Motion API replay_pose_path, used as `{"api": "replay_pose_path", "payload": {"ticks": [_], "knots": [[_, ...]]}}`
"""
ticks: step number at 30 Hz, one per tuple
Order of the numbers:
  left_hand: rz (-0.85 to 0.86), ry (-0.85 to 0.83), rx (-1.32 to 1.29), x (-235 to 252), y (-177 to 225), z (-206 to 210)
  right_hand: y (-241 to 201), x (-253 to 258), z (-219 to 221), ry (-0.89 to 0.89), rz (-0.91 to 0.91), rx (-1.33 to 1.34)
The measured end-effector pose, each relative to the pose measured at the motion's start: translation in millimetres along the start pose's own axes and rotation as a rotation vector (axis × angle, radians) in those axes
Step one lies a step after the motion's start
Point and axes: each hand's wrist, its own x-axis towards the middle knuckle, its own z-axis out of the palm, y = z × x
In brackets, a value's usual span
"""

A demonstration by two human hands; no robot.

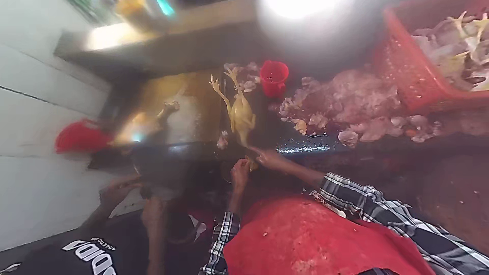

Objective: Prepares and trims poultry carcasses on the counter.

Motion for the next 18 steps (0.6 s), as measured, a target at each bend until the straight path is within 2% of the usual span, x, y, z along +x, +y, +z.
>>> {"api": "replay_pose_path", "payload": {"ticks": [5,12,14,18], "knots": [[0.051,0.058,0.078,-4,-8,1,8,0,2,-0.097,-0.017,0.080],[0.113,0.155,0.026,-19,-27,18,42,-64,-5,-0.283,-0.011,0.003],[0.126,0.166,-0.060,-28,-37,28,46,-77,-10,-0.262,0.029,-0.041],[0.078,0.145,-0.199,-37,-41,35,20,-64,-9,-0.050,0.051,-0.030]]}}
